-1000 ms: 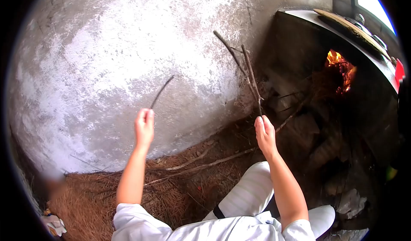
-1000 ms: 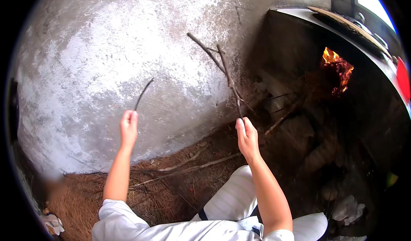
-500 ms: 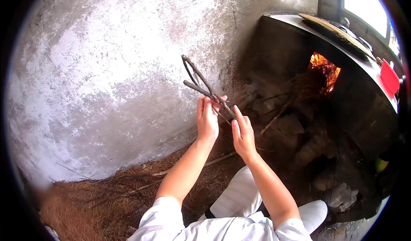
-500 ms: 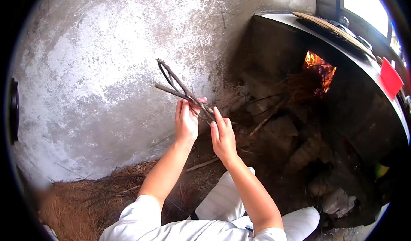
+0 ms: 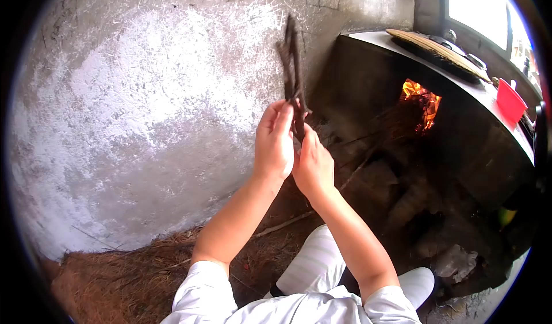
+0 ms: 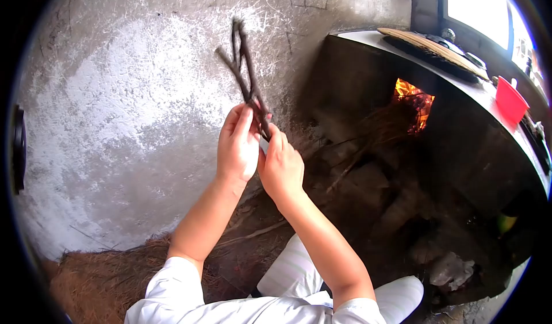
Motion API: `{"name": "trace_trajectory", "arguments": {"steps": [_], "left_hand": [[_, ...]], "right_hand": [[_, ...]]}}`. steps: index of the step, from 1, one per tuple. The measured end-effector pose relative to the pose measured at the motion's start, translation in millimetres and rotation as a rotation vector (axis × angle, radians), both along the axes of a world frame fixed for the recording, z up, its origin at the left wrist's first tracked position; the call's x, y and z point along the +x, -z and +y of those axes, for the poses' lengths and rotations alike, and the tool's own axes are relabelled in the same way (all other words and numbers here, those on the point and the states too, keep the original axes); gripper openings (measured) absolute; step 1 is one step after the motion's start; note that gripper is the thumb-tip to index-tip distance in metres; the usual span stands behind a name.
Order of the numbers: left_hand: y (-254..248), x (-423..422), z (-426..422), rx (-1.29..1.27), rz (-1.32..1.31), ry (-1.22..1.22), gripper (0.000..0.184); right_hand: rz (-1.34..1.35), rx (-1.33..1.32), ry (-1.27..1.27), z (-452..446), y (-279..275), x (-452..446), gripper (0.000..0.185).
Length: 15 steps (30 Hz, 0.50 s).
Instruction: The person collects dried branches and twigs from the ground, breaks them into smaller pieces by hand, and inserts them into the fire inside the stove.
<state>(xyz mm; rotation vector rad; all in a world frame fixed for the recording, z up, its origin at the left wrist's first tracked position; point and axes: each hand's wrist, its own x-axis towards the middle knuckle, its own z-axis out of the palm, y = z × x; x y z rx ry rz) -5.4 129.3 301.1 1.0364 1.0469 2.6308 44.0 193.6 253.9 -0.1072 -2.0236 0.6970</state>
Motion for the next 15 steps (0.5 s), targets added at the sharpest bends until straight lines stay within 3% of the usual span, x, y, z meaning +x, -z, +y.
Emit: {"name": "trace_trajectory", "arguments": {"steps": [4,7,8,9,11,12,15], "left_hand": [[-28,8,13,-0.082,0.081,0.154,0.029],[-38,8,18,-0.237,0.265,0.046,0.036],[-35,1,16,-0.283,0.375,0.010,0.048],[-25,-3,14,-0.283,0.362,0.017,0.048],[-4,-11,13,-0.644,0.727,-0.316,0.070],[12,-12,13,-0.744,0.744,-0.263,0.089],[44,11,14,-0.913,1.044,-0.308,0.087]], "right_hand": [[0.080,-0.310,-0.056,22,-28,6,0.023],[0.317,-0.371,-0.217,48,-33,5,0.018],[0.301,-0.389,-0.227,55,-36,15,0.013],[0.341,-0.386,-0.284,66,-34,19,0.013],[0.501,-0.487,-0.388,76,-32,32,0.015],[0.540,-0.487,-0.329,77,-30,38,0.017],[0.524,-0.574,-0.192,70,-21,62,0.020]]}}
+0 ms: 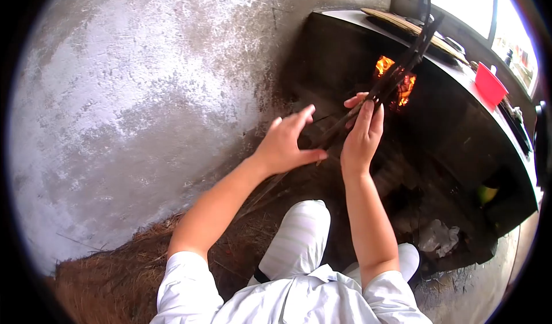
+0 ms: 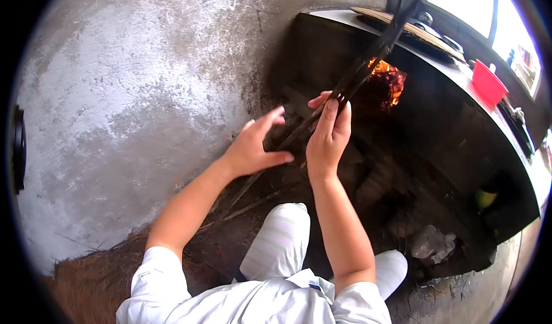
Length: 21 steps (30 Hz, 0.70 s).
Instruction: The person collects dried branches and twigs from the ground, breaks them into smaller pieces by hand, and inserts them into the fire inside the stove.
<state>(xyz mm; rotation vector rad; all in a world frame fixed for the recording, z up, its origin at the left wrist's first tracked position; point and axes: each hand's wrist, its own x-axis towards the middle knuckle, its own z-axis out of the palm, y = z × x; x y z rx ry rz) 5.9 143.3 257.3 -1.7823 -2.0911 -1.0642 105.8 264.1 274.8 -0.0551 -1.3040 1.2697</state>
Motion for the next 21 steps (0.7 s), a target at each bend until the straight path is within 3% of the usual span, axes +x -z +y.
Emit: {"name": "trace_trajectory", "arguments": {"steps": [4,10,12,14,16,18,21], "left_hand": [[39,26,13,-0.078,-0.180,-0.010,0.051],[61,25,18,-0.154,-0.153,0.125,0.041],[65,23,20,-0.150,-0.068,0.145,0.042],[70,20,21,-0.137,0.112,0.141,0.045],[75,22,22,-0.198,0.166,0.172,0.047],[79,28,27,-0.166,0.221,0.298,0.050],[85,40,38,-0.142,0.213,0.386,0.050]], "right_hand": [[0.077,-0.173,0.002,-5,24,13,0.021],[0.028,-0.211,-0.127,2,59,50,0.021],[-0.201,-0.235,-0.059,4,65,76,0.020],[-0.343,-0.120,0.097,19,92,112,0.012],[-0.596,0.268,0.604,30,101,158,0.021],[-0.628,0.733,0.780,31,93,192,0.032],[-0.700,1.073,0.936,26,65,220,0.034]]}}
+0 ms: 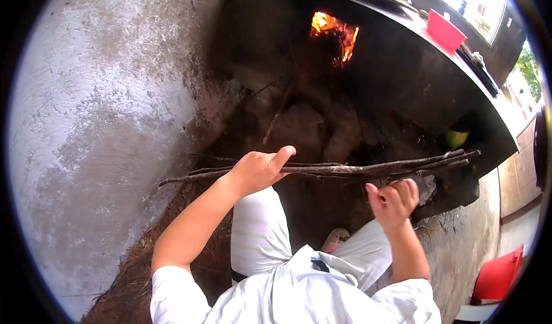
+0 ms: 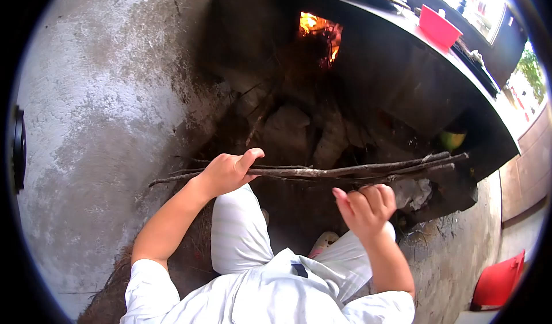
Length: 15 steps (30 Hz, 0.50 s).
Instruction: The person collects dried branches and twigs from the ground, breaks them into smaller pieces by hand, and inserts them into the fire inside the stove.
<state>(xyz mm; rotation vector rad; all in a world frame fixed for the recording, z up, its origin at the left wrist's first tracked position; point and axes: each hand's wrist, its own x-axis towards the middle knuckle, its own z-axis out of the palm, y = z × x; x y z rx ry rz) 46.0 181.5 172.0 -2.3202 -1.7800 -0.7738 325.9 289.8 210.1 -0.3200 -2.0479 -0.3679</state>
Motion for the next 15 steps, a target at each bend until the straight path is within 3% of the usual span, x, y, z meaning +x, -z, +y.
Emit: {"name": "trace_trajectory", "arguments": {"steps": [3,5,7,10,13,14,15], "left_hand": [[6,9,11,-0.038,0.020,0.025,0.046],[18,12,18,-0.094,0.123,0.056,0.045],[25,17,21,-0.113,0.164,0.094,0.045],[29,28,25,-0.025,0.193,0.213,0.046],[31,36,28,-0.062,0.205,0.222,0.049],[31,37,28,-0.072,0.203,0.227,0.049],[30,38,28,-0.091,0.146,0.241,0.055]], "right_hand": [[-0.129,0.001,0.008,-2,-7,44,0.026],[-0.274,0.069,0.092,-13,-35,36,0.030],[-0.579,-0.120,0.226,-20,-43,34,0.058],[-0.824,-0.373,0.184,-9,-21,37,0.078],[-1.042,-0.678,0.128,-12,3,44,0.065],[-0.996,-0.683,0.082,-13,16,46,0.052],[-0.995,-0.697,0.082,-12,28,49,0.052]]}}
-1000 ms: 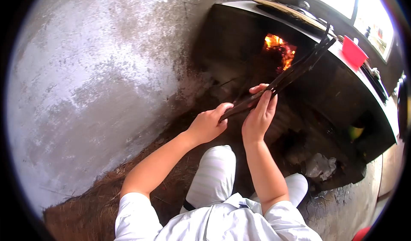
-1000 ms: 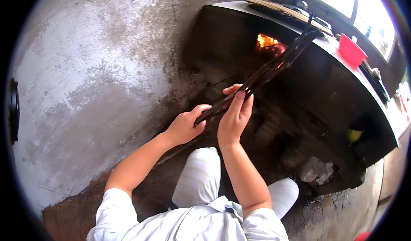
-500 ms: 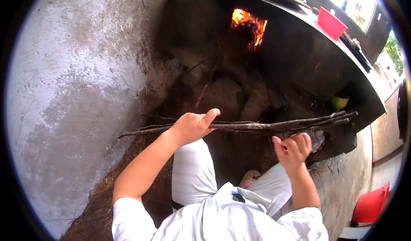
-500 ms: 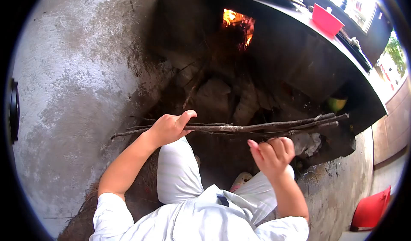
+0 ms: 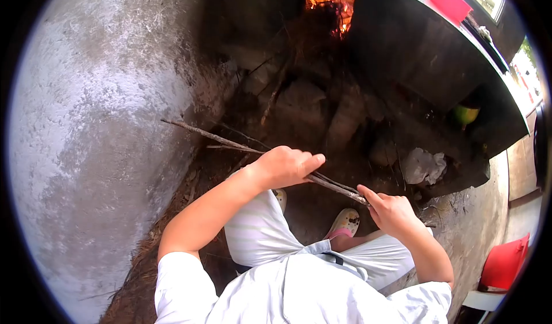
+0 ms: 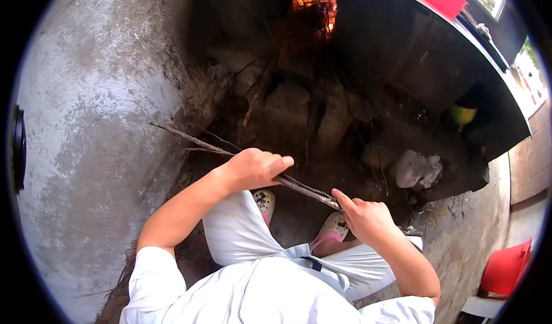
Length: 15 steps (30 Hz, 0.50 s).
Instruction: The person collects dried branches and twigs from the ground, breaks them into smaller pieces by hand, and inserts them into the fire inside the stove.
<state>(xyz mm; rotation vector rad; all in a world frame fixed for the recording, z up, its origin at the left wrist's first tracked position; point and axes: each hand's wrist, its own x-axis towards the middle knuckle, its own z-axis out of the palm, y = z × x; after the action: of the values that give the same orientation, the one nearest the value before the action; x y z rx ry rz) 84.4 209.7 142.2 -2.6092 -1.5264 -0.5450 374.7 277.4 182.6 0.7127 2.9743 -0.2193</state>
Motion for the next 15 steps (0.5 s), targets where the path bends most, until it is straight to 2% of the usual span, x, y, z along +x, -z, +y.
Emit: {"name": "trace_trajectory", "arguments": {"steps": [1,2,3,4,5,6,7,8,10,12,13,15], "left_hand": [[-3,1,0,-0.029,-0.055,0.010,0.061],[-11,-2,-2,-0.105,-0.020,0.008,0.076],[-11,-3,-7,-0.047,0.013,-0.050,0.078],[-10,-6,-12,0.012,0.046,-0.110,0.080],[-7,-12,-19,-0.065,0.033,-0.186,0.077],[-1,-22,-26,-0.114,0.000,-0.266,0.059],[2,-31,-36,-0.179,-0.100,-0.340,0.045],[4,-39,-46,-0.258,-0.290,-0.428,0.044],[15,-52,-66,-0.348,-0.694,-0.508,0.050],[25,-55,-87,-0.312,-1.036,-0.537,0.050],[26,-50,-95,-0.312,-1.034,-0.548,0.050],[27,-42,-109,-0.291,-1.663,-0.546,0.051]], "right_hand": [[0.017,-0.070,0.034,1,12,3,0.044],[0.034,-0.141,0.069,1,24,7,0.037],[0.001,-0.203,0.121,2,31,7,0.025],[0.000,-0.218,0.129,5,40,8,0.025],[-0.082,-0.257,0.144,9,50,9,0.025],[-0.161,-0.295,0.159,12,63,10,0.025],[-0.129,-0.347,0.151,19,82,14,0.030],[-0.124,-0.356,0.155,23,95,16,0.030],[-0.217,-0.549,0.267,31,121,16,0.032],[-0.189,-0.647,0.257,43,162,22,0.035],[-0.188,-0.605,0.245,49,181,22,0.037],[-0.188,-0.537,0.260,60,209,20,0.042]]}}
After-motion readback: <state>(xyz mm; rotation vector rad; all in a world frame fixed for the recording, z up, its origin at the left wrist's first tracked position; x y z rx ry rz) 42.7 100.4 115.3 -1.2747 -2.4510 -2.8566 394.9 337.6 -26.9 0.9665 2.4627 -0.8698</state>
